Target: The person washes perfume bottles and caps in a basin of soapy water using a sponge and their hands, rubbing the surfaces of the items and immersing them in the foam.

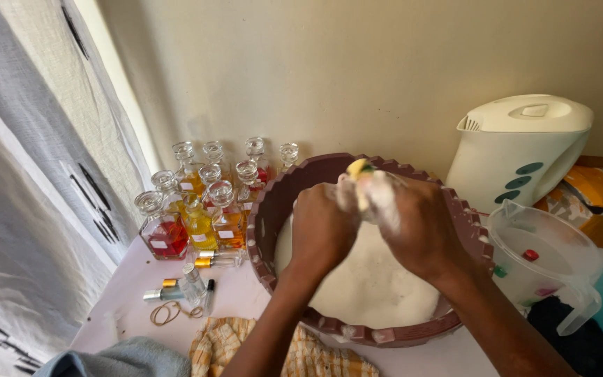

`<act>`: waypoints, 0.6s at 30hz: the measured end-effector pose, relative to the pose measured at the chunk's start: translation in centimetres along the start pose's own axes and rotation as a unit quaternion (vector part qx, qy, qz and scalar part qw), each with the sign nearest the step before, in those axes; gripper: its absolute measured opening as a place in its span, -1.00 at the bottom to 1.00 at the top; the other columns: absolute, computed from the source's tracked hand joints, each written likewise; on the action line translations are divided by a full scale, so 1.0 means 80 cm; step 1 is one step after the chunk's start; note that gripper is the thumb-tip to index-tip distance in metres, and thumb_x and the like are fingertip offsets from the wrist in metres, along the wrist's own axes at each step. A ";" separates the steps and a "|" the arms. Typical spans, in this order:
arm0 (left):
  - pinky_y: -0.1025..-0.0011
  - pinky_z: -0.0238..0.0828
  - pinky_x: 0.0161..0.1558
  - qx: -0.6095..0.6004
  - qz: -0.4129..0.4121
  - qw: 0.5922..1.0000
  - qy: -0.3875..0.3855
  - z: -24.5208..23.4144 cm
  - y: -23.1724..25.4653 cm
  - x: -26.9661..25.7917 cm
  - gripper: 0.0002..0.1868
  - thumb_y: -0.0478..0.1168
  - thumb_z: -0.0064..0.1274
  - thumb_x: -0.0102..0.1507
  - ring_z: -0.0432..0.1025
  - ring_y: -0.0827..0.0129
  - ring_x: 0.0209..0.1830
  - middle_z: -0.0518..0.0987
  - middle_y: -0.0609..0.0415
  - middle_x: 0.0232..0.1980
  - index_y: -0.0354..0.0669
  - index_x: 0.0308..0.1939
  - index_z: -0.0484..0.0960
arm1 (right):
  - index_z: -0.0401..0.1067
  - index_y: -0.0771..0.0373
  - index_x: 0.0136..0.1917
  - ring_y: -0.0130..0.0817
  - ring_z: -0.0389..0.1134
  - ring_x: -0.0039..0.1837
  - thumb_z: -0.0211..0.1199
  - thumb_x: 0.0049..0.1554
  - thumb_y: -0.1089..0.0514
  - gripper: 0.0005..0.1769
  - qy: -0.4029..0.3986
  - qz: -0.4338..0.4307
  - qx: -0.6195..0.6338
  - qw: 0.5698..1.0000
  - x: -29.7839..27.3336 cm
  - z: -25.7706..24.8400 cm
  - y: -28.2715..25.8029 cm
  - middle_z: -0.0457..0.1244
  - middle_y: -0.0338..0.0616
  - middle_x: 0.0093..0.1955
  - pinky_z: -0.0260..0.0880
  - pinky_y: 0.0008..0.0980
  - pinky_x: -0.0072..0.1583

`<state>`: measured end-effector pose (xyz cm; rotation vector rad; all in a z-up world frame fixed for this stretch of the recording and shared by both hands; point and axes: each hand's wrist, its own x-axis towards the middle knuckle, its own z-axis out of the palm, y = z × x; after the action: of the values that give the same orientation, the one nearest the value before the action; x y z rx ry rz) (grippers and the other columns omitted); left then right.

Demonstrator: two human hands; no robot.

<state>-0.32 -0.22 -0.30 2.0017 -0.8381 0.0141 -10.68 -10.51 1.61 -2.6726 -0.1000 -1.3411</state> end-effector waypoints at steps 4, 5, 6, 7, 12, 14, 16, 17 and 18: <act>-0.05 0.63 -0.20 0.119 0.361 0.921 -0.082 0.036 -0.085 0.048 -0.59 -0.27 -0.13 0.29 0.60 -0.38 -0.35 0.56 -0.35 -0.60 -0.46 -0.56 0.63 | 0.31 0.13 -0.30 -0.31 0.19 -0.47 -0.07 0.43 0.15 -0.57 0.000 -0.016 -0.026 1.000 -0.001 0.001 -0.003 0.11 -0.23 -0.50 0.23 -0.34 -0.31; -0.09 0.59 -0.20 0.098 0.286 0.951 -0.061 0.028 -0.065 0.039 -0.54 -0.19 -0.16 0.32 0.60 -0.38 -0.32 0.57 -0.34 -0.58 -0.42 -0.55 0.65 | 0.28 0.13 -0.28 -0.32 0.16 -0.45 -0.09 0.43 0.17 -0.59 0.000 -0.033 -0.042 0.999 0.001 0.002 -0.003 0.07 -0.26 -0.48 0.20 -0.35 -0.31; -0.14 0.55 -0.19 0.077 0.209 0.974 -0.040 0.020 -0.045 0.029 -0.49 -0.12 -0.19 0.34 0.60 -0.37 -0.29 0.59 -0.33 -0.55 -0.37 -0.54 0.68 | 0.26 0.13 -0.27 -0.34 0.14 -0.43 -0.12 0.43 0.18 -0.60 -0.001 -0.051 -0.058 0.997 0.003 0.003 -0.003 0.03 -0.29 -0.45 0.18 -0.36 -0.31; -0.14 0.55 -0.19 0.078 0.209 0.974 -0.038 0.015 -0.024 0.016 -0.49 -0.12 -0.19 0.34 0.60 -0.37 -0.29 0.59 -0.33 -0.55 -0.37 -0.54 0.68 | 0.26 0.13 -0.27 -0.34 0.14 -0.43 -0.12 0.43 0.18 -0.60 0.000 -0.052 -0.057 0.997 0.002 0.000 -0.002 0.03 -0.29 -0.45 0.18 -0.36 -0.31; -0.08 0.57 -0.24 0.130 0.049 0.988 0.069 -0.015 0.031 -0.020 -0.26 0.10 -0.30 0.48 0.63 -0.28 -0.40 0.60 -0.29 -0.59 -0.22 -0.57 0.76 | 0.32 0.25 -0.44 -0.37 -0.08 -0.44 -0.15 0.36 0.22 -0.47 -0.101 0.197 0.086 0.971 -0.005 0.001 0.006 0.01 -0.14 -0.60 0.04 -0.26 -0.36; -0.09 0.56 -0.29 0.136 0.049 0.986 0.082 -0.005 0.025 -0.016 -0.29 0.07 -0.26 0.48 0.61 -0.31 -0.43 0.58 -0.30 -0.60 -0.21 -0.60 0.75 | 0.38 0.29 -0.41 -0.31 -0.03 -0.45 -0.12 0.36 0.20 -0.48 -0.093 0.205 0.117 0.967 -0.009 0.003 0.008 0.08 -0.08 -0.58 0.10 -0.20 -0.33; -0.11 0.55 -0.34 0.143 0.051 0.984 0.099 0.004 0.013 -0.006 -0.31 0.04 -0.22 0.48 0.60 -0.33 -0.46 0.56 -0.31 -0.61 -0.19 -0.62 0.73 | 0.44 0.34 -0.38 -0.25 0.03 -0.45 -0.09 0.36 0.18 -0.48 -0.083 0.209 0.148 0.963 -0.005 0.000 0.002 0.15 -0.01 -0.57 0.15 -0.14 -0.30; -0.14 0.54 -0.30 0.071 -0.004 0.996 0.058 0.008 0.005 0.001 -0.34 0.08 -0.22 0.45 0.61 -0.35 -0.34 0.61 -0.30 -0.56 -0.19 -0.55 0.76 | 0.38 0.28 -0.35 -0.18 0.13 -0.44 -0.02 0.37 0.16 -0.54 -0.045 0.105 0.085 0.990 0.000 -0.004 -0.003 0.12 -0.04 -0.53 0.18 -0.19 -0.30; -0.17 0.53 -0.26 -0.001 -0.058 0.998 0.016 0.013 -0.004 0.009 -0.36 0.11 -0.21 0.42 0.62 -0.37 -0.22 0.65 -0.28 -0.50 -0.20 -0.49 0.78 | 0.32 0.23 -0.32 -0.11 0.23 -0.43 0.04 0.39 0.14 -0.58 -0.006 -0.001 0.019 1.000 0.006 -0.008 -0.008 0.08 -0.07 -0.49 0.20 -0.25 -0.30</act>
<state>0.05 -1.30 -0.87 2.0389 -0.7012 -0.0213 -11.01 -9.95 2.42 -2.6503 -0.1298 -1.3091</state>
